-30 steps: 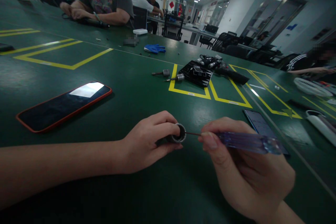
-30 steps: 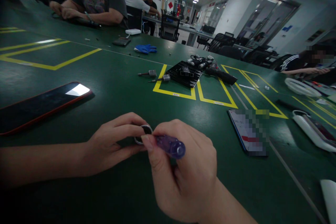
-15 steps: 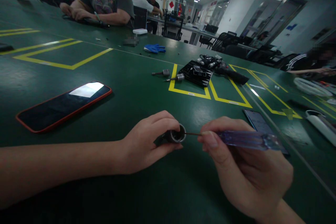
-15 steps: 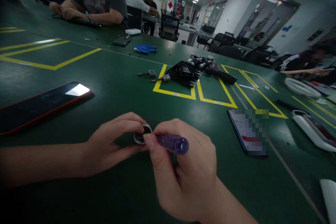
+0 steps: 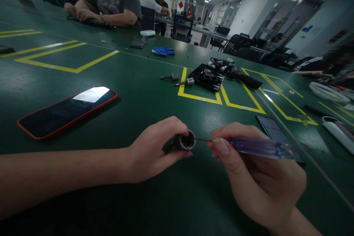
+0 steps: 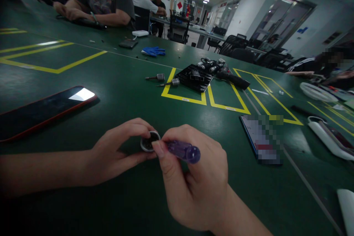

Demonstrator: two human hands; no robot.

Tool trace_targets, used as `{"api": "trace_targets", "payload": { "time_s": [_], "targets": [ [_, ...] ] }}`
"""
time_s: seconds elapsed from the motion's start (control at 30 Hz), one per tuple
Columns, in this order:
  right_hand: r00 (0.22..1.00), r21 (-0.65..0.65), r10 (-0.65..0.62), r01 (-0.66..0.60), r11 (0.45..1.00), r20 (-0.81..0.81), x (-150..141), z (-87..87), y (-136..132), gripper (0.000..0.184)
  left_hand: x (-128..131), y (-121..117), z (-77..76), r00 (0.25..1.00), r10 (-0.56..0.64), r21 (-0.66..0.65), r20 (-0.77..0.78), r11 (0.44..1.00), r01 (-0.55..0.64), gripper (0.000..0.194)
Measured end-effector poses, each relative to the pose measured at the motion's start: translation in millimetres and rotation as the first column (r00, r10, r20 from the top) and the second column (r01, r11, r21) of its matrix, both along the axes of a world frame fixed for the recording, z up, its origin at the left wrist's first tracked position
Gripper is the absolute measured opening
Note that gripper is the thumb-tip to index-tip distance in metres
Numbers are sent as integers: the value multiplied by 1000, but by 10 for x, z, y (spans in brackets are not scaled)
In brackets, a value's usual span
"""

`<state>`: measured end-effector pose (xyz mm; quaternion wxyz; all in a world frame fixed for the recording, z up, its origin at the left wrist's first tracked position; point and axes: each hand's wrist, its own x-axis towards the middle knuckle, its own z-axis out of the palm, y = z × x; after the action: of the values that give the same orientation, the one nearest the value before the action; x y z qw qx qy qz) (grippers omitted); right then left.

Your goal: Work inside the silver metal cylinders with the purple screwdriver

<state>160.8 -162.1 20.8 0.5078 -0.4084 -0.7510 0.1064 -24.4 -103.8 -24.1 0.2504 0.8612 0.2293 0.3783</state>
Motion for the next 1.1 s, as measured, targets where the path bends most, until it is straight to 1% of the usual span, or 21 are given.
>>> {"api": "trace_targets", "payload": {
  "time_s": [0.2,0.43,0.53,0.63,0.77,0.97,1.03,1.1],
  "targets": [
    [994,40,55,-59,997,94,36,38,20,12,15,12,10,1000,2,14,5,1000,-2,22],
    [995,31,18,-21,999,97,46,16,9,10,15,14,8,1000,9,4,-13,1000,-9,23],
    [997,40,20,-23,999,76,37,15,15,12,20,8,2,1000,11,6,3,1000,-11,22],
    [995,51,22,-27,998,97,28,26,27,11,25,10,0,1000,5,5,0,1000,-5,22],
    [992,66,-4,-4,998,125,14,29,43,7,24,24,6,1000,-15,19,-4,1000,15,21],
    [986,123,-91,74,990,136,13,26,30,8,24,29,27,999,-31,43,-27,999,32,21],
    [987,110,-78,63,992,138,19,25,25,7,27,25,27,999,-28,41,-15,999,29,21],
    [993,67,-31,23,997,114,24,21,22,6,28,22,21,1000,-24,43,-2,999,24,20]
  ]
}}
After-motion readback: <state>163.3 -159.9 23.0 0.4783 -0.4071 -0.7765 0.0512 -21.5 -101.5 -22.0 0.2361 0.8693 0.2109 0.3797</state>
